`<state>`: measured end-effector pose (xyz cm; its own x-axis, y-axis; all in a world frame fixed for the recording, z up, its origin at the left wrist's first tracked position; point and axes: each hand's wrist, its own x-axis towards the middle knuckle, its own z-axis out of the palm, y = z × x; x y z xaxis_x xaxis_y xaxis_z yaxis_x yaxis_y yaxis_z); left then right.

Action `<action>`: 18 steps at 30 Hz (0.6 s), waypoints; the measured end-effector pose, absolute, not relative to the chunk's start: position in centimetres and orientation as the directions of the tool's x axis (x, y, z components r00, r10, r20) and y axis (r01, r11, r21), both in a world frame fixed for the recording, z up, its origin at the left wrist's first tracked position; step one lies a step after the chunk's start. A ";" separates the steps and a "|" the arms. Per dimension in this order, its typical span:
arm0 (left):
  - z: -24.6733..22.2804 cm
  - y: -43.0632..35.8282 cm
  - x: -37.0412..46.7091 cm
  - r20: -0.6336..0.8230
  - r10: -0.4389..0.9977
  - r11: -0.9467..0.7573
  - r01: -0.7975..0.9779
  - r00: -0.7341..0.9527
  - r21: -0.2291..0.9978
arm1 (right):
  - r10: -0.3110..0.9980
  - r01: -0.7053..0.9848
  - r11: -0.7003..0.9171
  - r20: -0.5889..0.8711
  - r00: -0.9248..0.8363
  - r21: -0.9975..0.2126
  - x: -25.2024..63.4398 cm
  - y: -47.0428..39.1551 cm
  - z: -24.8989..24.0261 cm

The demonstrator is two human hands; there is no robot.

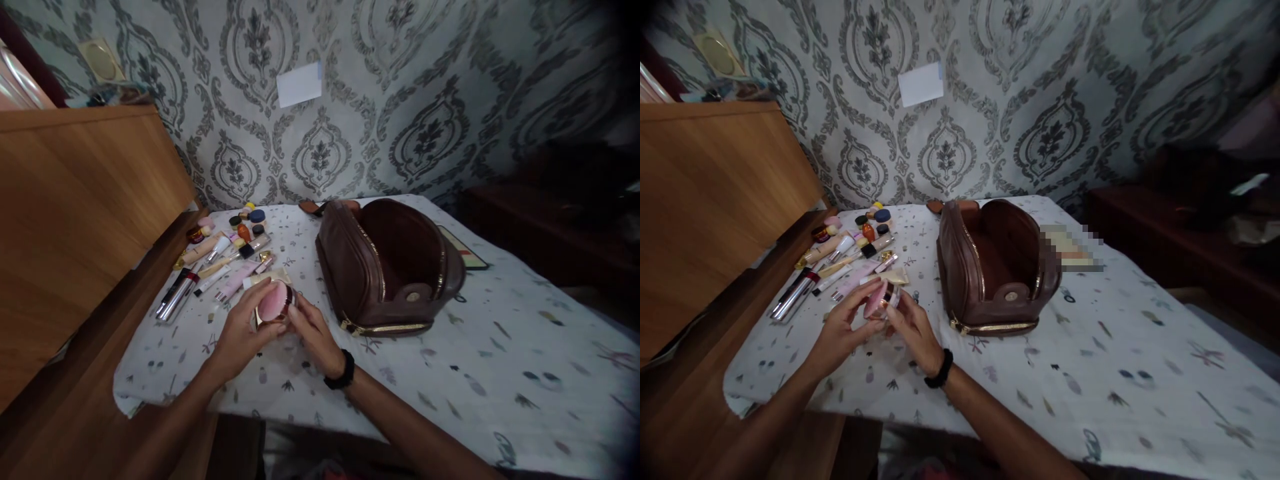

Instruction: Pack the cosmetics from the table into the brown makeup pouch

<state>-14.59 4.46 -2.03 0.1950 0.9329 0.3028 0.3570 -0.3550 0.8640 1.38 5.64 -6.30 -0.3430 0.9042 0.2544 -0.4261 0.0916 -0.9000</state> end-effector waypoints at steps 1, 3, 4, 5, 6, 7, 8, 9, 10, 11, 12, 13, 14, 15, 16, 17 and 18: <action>-2.1 4.5 -14.3 0.339 0.920 -0.391 0.427 0.195 0.815 | 0.910 -0.473 0.051 0.236 -0.341 -0.880 1.3 5.7 -6.3; -2.2 4.6 -13.9 0.389 0.902 -0.429 0.500 0.189 0.752 | 0.918 -0.559 -0.043 0.188 -0.348 -0.828 1.2 5.8 -6.2; -2.3 4.7 -13.7 0.405 0.896 -0.437 0.514 0.180 0.738 | 0.917 -0.593 -0.088 0.168 -0.363 -0.800 1.2 5.8 -6.2; -2.4 4.8 -13.5 0.414 0.895 -0.437 0.518 0.168 0.735 | 0.911 -0.618 -0.130 0.152 -0.383 -0.776 1.2 5.9 -6.2; -2.5 5.0 -13.4 0.414 0.897 -0.431 0.513 0.155 0.742 | 0.905 -0.636 -0.165 0.140 -0.401 -0.754 1.3 5.9 -6.2; -2.6 5.1 -13.2 0.405 0.903 -0.421 0.503 0.147 0.755 | 0.899 -0.650 -0.196 0.129 -0.417 -0.735 1.3 5.9 -6.1; -2.7 5.3 -13.2 0.392 0.909 -0.408 0.488 0.141 0.772 | 0.897 -0.661 -0.215 0.122 -0.424 -0.718 1.4 6.0 -6.0; -2.9 5.4 -13.1 0.379 0.915 -0.396 0.472 0.137 0.787 | 0.898 -0.672 -0.227 0.116 -0.425 -0.705 1.5 6.0 -5.9; -3.0 5.5 -13.1 0.370 0.920 -0.388 0.458 0.134 0.800 | 0.898 -0.679 -0.235 0.111 -0.425 -0.696 1.5 6.0 -5.9; -3.1 5.6 -13.1 0.367 0.921 -0.384 0.448 0.129 0.807 | 0.898 -0.682 -0.240 0.109 -0.426 -0.691 1.6 6.1 -5.9; -3.2 5.8 -13.0 0.370 0.921 -0.386 0.441 0.124 0.810 | 0.898 -0.681 -0.240 0.108 -0.427 -0.692 1.7 6.1 -5.9; -3.3 5.9 -13.1 0.378 0.918 -0.391 0.437 0.121 0.810 | 0.898 -0.676 -0.236 0.108 -0.426 -0.698 1.7 6.2 -5.9; -3.3 6.0 -13.1 0.388 0.914 -0.399 0.436 0.119 0.807 | 0.903 -0.667 -0.225 0.106 -0.417 -0.711 1.8 6.2 -5.9; -3.3 6.1 -13.1 0.395 0.911 -0.406 0.434 0.120 0.804 | 0.911 -0.653 -0.205 0.102 -0.399 -0.729 1.9 6.3 -6.0; -3.2 6.2 -13.1 0.396 0.910 -0.408 0.429 0.121 0.806 | 0.925 -0.635 -0.170 0.100 -0.366 -0.754 2.0 6.3 -6.0; -3.0 6.2 -13.2 0.391 0.913 -0.403 0.419 0.120 0.814 | 0.941 -0.607 -0.123 0.103 -0.323 -0.785 2.1 6.3 -6.0; -2.8 6.2 -13.2 0.376 0.920 -0.388 0.401 0.113 0.830 | 0.955 -0.567 -0.066 0.113 -0.275 -0.821 2.3 6.3 -5.9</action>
<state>-13.20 6.24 -2.79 0.1130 0.9197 0.3760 0.4008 -0.3885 0.8297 2.26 6.32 -5.92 -0.2753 0.9547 0.1127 -0.5668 -0.0665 -0.8212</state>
